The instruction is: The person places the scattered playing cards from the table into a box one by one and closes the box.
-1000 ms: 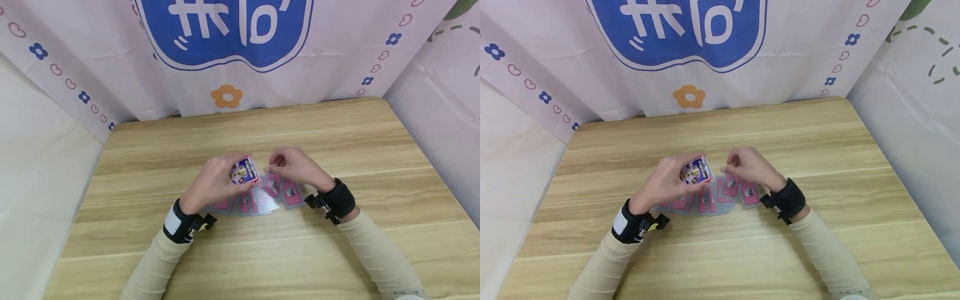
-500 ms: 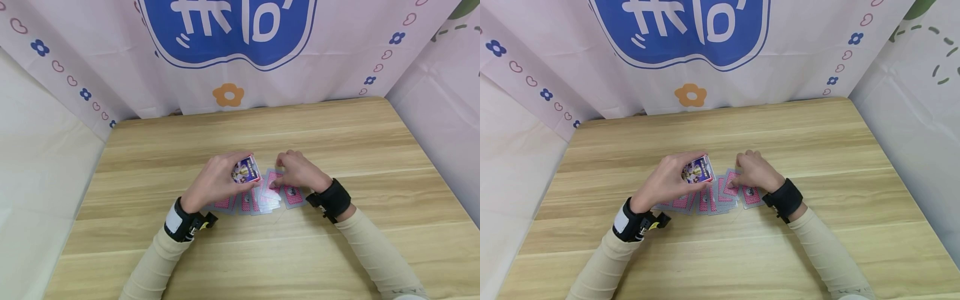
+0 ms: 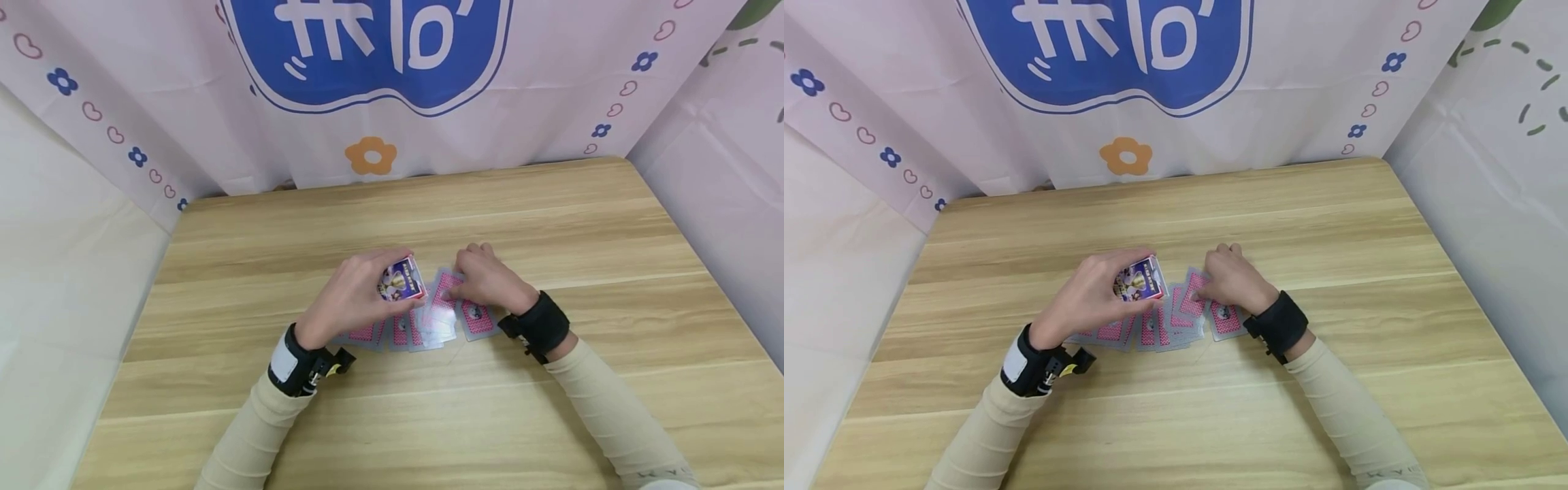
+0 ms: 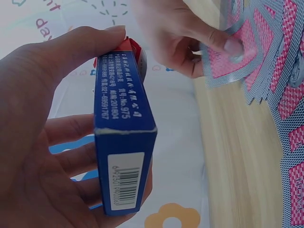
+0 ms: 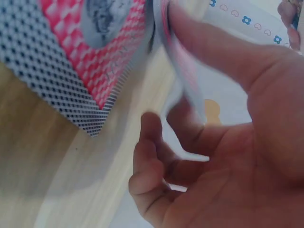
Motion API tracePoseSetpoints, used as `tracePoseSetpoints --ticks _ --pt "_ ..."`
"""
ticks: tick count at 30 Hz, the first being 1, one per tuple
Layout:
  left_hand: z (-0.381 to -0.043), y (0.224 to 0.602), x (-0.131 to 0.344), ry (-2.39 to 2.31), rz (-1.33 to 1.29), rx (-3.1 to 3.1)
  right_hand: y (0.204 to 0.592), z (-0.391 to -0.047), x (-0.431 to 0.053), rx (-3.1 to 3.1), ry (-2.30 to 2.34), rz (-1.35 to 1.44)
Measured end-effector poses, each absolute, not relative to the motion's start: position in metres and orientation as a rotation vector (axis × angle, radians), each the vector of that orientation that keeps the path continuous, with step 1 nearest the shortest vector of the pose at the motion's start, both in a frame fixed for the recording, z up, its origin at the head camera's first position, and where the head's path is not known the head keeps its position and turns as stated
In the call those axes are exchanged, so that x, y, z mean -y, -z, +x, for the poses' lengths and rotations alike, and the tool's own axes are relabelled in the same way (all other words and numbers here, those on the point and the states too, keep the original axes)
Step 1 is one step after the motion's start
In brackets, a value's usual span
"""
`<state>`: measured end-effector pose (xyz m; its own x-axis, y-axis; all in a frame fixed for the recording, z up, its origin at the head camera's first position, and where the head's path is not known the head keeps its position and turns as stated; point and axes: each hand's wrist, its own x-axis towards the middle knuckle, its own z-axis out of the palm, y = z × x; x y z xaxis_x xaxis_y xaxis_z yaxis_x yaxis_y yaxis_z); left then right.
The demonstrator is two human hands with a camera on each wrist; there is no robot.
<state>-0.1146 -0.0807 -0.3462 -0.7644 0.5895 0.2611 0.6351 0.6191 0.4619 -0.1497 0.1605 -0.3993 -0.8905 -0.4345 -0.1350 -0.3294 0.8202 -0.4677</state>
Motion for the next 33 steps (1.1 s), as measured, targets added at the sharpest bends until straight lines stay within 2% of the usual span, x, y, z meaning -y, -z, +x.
tracePoseSetpoints --ticks 13,26,33 --pt "-0.115 0.347 0.081 0.835 -1.028 2.762 0.39 -0.152 -0.165 -2.561 0.81 -0.653" --pt "-0.118 0.346 0.083 0.839 -1.052 2.729 0.343 -0.144 -0.176 -2.427 1.189 -0.659" --pt "-0.117 0.346 0.085 0.819 -1.033 2.755 0.335 -0.142 -0.183 -2.291 1.356 -0.594"
